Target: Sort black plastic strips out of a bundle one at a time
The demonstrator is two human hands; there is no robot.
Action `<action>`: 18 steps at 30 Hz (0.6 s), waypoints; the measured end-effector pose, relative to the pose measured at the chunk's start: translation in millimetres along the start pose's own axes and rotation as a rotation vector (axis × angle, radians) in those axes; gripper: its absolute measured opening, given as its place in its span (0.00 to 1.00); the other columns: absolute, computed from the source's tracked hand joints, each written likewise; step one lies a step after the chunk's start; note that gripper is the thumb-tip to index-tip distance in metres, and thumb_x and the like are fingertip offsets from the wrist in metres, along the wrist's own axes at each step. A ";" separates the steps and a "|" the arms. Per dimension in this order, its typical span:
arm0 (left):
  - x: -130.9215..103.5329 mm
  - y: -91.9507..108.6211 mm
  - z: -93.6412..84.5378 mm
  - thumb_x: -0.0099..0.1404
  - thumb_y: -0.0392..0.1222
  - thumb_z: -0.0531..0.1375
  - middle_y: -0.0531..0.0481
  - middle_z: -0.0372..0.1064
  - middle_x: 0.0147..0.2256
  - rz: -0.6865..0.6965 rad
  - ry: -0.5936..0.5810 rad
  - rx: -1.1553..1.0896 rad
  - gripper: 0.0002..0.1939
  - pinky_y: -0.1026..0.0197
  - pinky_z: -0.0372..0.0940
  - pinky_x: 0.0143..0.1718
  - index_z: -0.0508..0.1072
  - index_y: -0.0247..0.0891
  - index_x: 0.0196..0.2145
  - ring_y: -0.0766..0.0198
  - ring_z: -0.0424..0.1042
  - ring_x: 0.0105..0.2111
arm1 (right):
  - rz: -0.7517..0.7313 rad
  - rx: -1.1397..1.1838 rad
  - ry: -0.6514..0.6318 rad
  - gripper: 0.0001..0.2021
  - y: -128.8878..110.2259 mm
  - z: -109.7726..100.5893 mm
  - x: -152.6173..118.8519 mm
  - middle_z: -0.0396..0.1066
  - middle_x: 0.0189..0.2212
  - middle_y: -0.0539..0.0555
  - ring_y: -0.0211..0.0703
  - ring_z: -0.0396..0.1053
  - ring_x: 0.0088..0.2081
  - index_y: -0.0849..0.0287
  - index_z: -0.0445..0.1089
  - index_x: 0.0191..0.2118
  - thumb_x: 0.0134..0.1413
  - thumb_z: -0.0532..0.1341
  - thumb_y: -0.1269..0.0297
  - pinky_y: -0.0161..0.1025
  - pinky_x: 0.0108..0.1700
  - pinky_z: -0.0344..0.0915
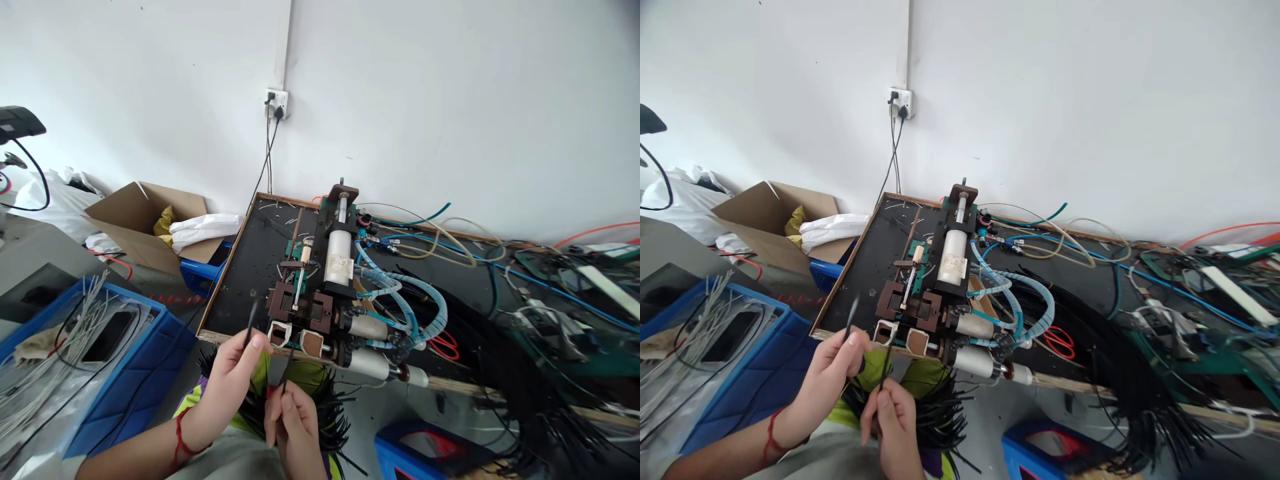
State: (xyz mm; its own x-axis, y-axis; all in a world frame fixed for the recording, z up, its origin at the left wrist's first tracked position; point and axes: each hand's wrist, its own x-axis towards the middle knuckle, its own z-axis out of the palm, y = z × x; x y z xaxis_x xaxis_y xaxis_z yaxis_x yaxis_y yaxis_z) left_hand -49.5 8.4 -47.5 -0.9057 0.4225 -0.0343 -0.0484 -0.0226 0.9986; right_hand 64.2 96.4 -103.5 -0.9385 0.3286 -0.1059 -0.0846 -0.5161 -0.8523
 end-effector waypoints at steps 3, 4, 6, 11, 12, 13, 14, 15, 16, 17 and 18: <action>1.4 -5.8 -5.3 0.73 0.63 0.59 0.60 0.50 0.20 -0.045 0.004 -0.155 0.24 0.62 0.46 0.22 0.75 0.38 0.32 0.67 0.46 0.21 | 0.055 0.329 0.062 0.23 2.1 2.7 4.5 0.55 0.11 0.42 0.35 0.39 0.17 0.55 0.68 0.26 0.66 0.64 0.45 0.36 0.25 0.44; 1.4 -6.7 -7.0 0.72 0.63 0.60 0.60 0.50 0.20 -0.058 -0.003 -0.182 0.25 0.62 0.46 0.22 0.75 0.38 0.32 0.67 0.46 0.21 | 0.064 0.388 0.066 0.21 1.9 2.9 6.3 0.54 0.11 0.41 0.35 0.39 0.17 0.55 0.68 0.25 0.65 0.66 0.47 0.37 0.26 0.46; 0.7 -7.0 -9.6 0.71 0.64 0.61 0.60 0.49 0.20 -0.079 -0.019 -0.185 0.25 0.63 0.45 0.22 0.74 0.37 0.30 0.67 0.45 0.21 | 0.085 0.479 0.065 0.20 1.6 2.5 9.8 0.54 0.11 0.41 0.35 0.37 0.18 0.55 0.69 0.25 0.64 0.68 0.51 0.37 0.28 0.49; -3.6 -7.4 -10.7 0.68 0.66 0.63 0.61 0.46 0.20 -0.129 -0.031 -0.196 0.27 0.63 0.43 0.21 0.73 0.38 0.28 0.68 0.42 0.20 | 0.142 0.584 0.107 0.19 3.0 -1.5 17.3 0.55 0.11 0.41 0.35 0.35 0.18 0.55 0.69 0.24 0.59 0.72 0.53 0.37 0.28 0.50; -4.6 -8.2 -10.8 0.68 0.66 0.63 0.61 0.45 0.20 -0.137 -0.034 -0.201 0.27 0.63 0.42 0.21 0.72 0.38 0.28 0.68 0.42 0.20 | 0.150 0.589 0.111 0.19 3.2 -2.5 18.7 0.55 0.11 0.41 0.35 0.35 0.18 0.55 0.69 0.23 0.59 0.72 0.53 0.37 0.28 0.50; -5.6 -9.3 -11.2 0.68 0.67 0.62 0.62 0.45 0.20 -0.143 -0.036 -0.204 0.28 0.63 0.42 0.21 0.72 0.38 0.27 0.68 0.41 0.20 | 0.155 0.591 0.112 0.19 3.2 -3.5 20.0 0.55 0.11 0.41 0.35 0.35 0.18 0.55 0.68 0.23 0.59 0.72 0.54 0.37 0.28 0.50; -6.5 -10.6 -11.8 0.68 0.67 0.62 0.62 0.45 0.20 -0.146 -0.038 -0.207 0.28 0.63 0.42 0.21 0.72 0.38 0.27 0.68 0.41 0.20 | 0.157 0.592 0.112 0.19 3.1 -4.4 21.2 0.55 0.11 0.41 0.35 0.34 0.18 0.55 0.68 0.23 0.59 0.72 0.54 0.37 0.28 0.51; -7.3 -12.1 -12.6 0.67 0.68 0.63 0.61 0.45 0.20 -0.148 -0.040 -0.207 0.28 0.63 0.42 0.21 0.73 0.37 0.27 0.68 0.41 0.20 | 0.157 0.593 0.108 0.20 3.0 -5.1 22.4 0.55 0.11 0.40 0.35 0.34 0.18 0.55 0.67 0.23 0.59 0.72 0.54 0.38 0.28 0.51; -8.1 -13.6 -13.6 0.67 0.68 0.63 0.61 0.45 0.20 -0.148 -0.042 -0.206 0.29 0.63 0.41 0.21 0.73 0.37 0.27 0.68 0.41 0.21 | 0.153 0.592 0.101 0.20 3.0 -5.6 23.3 0.55 0.11 0.40 0.34 0.34 0.18 0.55 0.67 0.23 0.59 0.72 0.54 0.38 0.29 0.51; -8.8 -15.3 -14.7 0.66 0.68 0.63 0.61 0.45 0.20 -0.146 -0.043 -0.205 0.29 0.62 0.41 0.21 0.74 0.36 0.26 0.68 0.42 0.21 | 0.150 0.590 0.096 0.20 2.9 -5.9 24.0 0.54 0.11 0.40 0.34 0.34 0.17 0.55 0.66 0.23 0.59 0.71 0.54 0.38 0.29 0.51; -9.5 -17.0 -15.9 0.66 0.68 0.63 0.61 0.45 0.20 -0.145 -0.044 -0.203 0.30 0.62 0.41 0.21 0.75 0.36 0.27 0.68 0.42 0.21 | 0.148 0.587 0.092 0.20 3.0 -6.0 24.4 0.54 0.11 0.40 0.34 0.34 0.17 0.55 0.66 0.23 0.60 0.71 0.54 0.38 0.29 0.51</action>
State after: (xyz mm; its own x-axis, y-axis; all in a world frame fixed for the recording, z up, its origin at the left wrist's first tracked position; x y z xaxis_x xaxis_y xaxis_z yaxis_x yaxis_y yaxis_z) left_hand -46.7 -9.7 -64.8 -0.8640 0.4739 -0.1702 -0.2642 -0.1389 0.9544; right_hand 43.1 107.6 -111.7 -0.9239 0.2738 -0.2674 -0.1506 -0.9024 -0.4036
